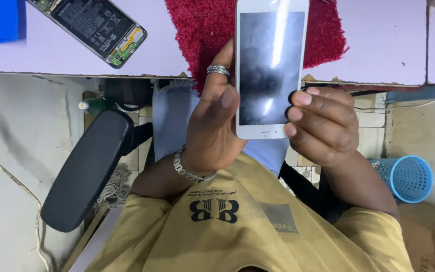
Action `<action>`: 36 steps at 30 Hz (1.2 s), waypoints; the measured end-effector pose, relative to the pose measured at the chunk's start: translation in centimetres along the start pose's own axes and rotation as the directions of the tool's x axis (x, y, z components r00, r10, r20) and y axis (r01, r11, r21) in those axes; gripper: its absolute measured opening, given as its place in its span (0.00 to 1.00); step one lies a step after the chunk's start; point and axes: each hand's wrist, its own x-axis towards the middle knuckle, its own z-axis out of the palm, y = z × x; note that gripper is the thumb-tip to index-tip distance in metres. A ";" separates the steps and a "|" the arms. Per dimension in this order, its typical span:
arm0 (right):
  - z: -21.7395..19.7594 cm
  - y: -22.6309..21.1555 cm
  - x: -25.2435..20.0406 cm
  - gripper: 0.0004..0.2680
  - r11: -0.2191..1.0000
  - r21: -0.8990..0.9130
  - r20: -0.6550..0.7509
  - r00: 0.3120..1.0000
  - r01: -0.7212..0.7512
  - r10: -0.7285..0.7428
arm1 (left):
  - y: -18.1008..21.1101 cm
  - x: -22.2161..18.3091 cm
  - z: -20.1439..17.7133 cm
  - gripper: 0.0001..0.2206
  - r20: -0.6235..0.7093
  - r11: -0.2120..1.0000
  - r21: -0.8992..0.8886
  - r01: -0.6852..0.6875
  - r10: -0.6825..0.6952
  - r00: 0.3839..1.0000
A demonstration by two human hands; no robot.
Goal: Opening an iPhone and inspecting its internal components including the battery and screen connectors.
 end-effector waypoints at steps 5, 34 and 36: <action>1.2 0.7 0.4 0.04 0.969 -0.165 0.056 0.983 0.182 -0.175 | -0.4 1.5 -2.4 0.29 0.092 0.952 0.267 -0.148 0.128 0.987; -1.2 -3.1 4.6 0.24 0.760 0.341 -0.016 0.805 -0.553 0.593 | 0.6 2.3 -6.6 0.16 0.759 0.524 0.617 -0.587 -0.197 0.621; -1.6 -3.2 5.1 0.22 0.772 0.379 0.057 0.845 -0.511 0.531 | -0.1 2.1 -7.3 0.15 0.723 0.795 0.516 -0.320 -0.203 0.660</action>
